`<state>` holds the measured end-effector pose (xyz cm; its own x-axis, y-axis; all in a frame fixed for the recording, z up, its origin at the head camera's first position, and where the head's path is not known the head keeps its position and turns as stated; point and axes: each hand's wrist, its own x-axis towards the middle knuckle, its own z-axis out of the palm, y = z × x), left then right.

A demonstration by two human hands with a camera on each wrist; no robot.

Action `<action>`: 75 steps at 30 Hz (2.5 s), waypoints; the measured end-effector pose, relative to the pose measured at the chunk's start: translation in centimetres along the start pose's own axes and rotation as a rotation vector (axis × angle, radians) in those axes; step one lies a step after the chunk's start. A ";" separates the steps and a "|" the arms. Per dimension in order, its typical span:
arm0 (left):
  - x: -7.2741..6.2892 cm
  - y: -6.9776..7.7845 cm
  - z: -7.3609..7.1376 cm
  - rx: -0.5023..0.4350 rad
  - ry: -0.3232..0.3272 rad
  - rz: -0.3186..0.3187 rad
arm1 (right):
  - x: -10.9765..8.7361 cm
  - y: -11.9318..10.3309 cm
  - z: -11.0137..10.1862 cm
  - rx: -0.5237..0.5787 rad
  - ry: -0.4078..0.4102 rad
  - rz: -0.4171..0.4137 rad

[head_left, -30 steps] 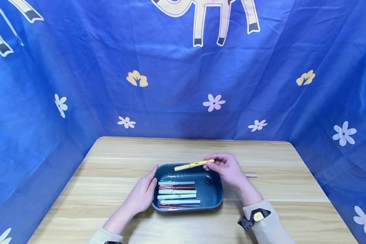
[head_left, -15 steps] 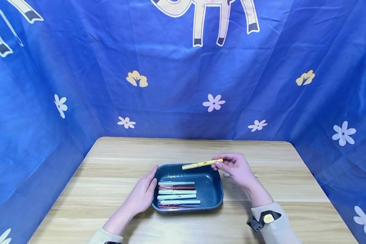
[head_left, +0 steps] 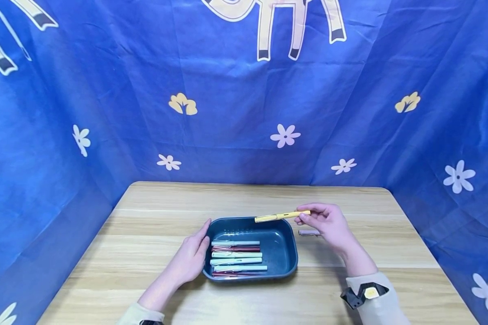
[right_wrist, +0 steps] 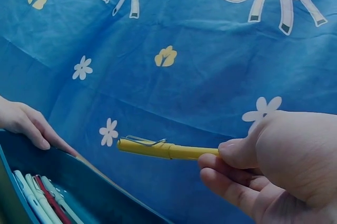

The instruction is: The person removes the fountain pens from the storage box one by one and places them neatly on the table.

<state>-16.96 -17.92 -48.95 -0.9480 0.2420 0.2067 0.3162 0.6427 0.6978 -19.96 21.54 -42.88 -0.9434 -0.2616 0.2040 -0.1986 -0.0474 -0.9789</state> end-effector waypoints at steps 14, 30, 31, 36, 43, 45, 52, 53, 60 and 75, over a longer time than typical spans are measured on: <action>0.1 0.3 0.0 -0.001 0.005 0.011 | -1.3 0.2 -2.7 -0.012 0.039 -0.012; 0.1 0.1 0.0 -0.007 -0.002 0.002 | -3.2 1.3 -5.6 0.008 0.072 -0.008; 0.1 0.1 0.0 -0.007 -0.002 0.002 | -3.3 1.4 -5.9 0.009 0.073 -0.006; 0.1 0.2 0.0 -0.004 0.000 0.004 | -4.1 2.2 -7.1 0.024 0.082 0.004; 0.1 0.2 -0.1 -0.001 -0.002 -0.001 | -5.0 3.3 -8.5 0.051 0.094 0.018; 0.1 0.2 -0.1 -0.003 -0.002 0.000 | -5.2 3.5 -8.8 0.074 0.096 0.027; 0.1 0.3 -0.1 0.004 -0.001 0.000 | -5.7 3.9 -9.6 0.070 0.115 0.050; 0.1 0.3 -0.1 0.006 -0.002 0.000 | -5.8 4.1 -9.7 0.063 0.120 0.055; -0.1 0.1 -0.1 0.003 -0.006 -0.010 | -6.2 5.4 -10.1 -0.015 0.137 0.118; 0.0 0.3 -0.1 0.002 0.002 0.011 | -6.4 7.9 -10.7 -0.087 0.155 0.185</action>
<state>-16.87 -17.81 -48.71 -0.9446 0.2477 0.2154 0.3265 0.6415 0.6941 -18.35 33.20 -51.85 -0.9939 -0.1071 0.0264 -0.0343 0.0726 -0.9968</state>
